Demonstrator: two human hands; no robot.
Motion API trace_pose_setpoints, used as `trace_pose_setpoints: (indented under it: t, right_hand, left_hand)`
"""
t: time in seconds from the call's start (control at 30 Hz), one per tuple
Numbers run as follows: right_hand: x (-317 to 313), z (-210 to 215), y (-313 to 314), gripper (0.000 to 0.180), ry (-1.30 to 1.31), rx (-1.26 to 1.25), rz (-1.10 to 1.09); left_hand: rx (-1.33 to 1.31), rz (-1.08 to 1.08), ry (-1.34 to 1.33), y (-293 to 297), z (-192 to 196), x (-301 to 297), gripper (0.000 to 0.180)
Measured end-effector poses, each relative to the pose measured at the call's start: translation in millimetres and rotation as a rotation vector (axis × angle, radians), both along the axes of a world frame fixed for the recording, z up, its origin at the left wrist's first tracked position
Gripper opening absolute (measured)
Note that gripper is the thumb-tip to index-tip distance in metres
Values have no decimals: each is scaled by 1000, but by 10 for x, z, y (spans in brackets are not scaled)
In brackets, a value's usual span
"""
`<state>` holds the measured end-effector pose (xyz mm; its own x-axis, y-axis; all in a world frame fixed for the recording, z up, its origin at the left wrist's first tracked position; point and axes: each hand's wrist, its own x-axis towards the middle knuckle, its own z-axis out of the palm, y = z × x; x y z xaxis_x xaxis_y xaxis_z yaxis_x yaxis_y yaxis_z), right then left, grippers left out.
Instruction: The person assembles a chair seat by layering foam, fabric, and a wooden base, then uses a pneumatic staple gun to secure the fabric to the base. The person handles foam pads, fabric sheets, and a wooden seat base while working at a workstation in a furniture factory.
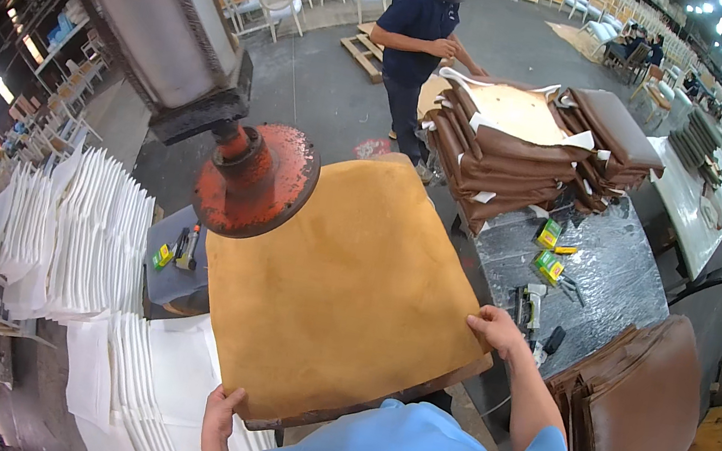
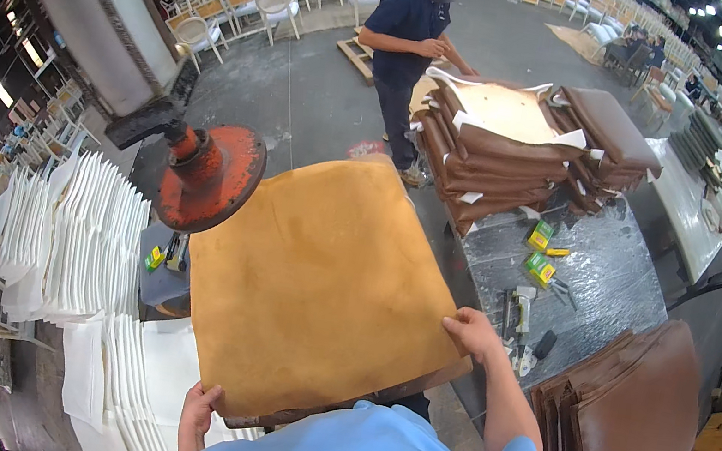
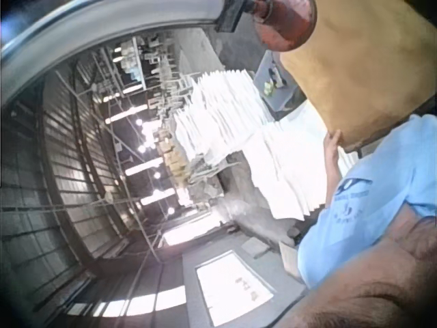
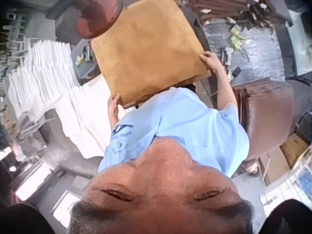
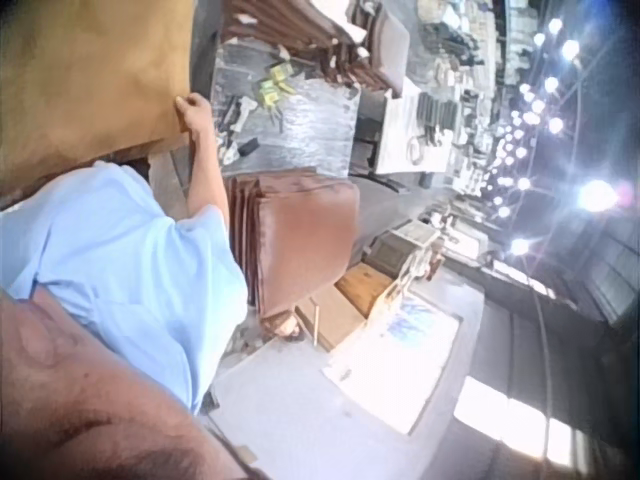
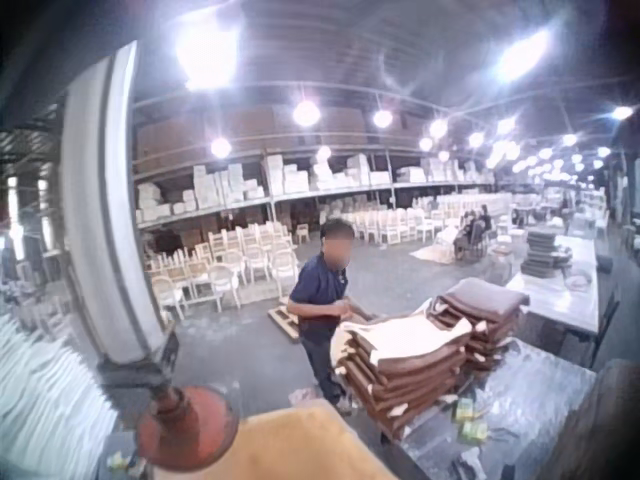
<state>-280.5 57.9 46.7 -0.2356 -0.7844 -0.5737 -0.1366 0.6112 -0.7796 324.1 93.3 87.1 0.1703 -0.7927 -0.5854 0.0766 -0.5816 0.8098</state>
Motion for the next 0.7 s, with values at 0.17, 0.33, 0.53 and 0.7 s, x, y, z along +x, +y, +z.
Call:
trace_pose_setpoints:
  t: [0.17, 0.33, 0.53, 0.7]
  right_hand:
    - [46, 102, 66, 22, -44, -75, -103]
    - [168, 130, 147, 20, -65, -35, -88]
    - [-21, -2, 147, 26, -77, -52, -9]
    - [-68, 79, -486, 35, -97, -19, 21]
  left_hand:
    - [-173, 103, 24, -49, -106, -48, 24]
    - [-133, 173, -71, -67, -128, 3, 23]
    - [78, 45, -361, -421, -48, 135, 40]
    - [-24, 41, -534, -1335, 283, 150, 50]
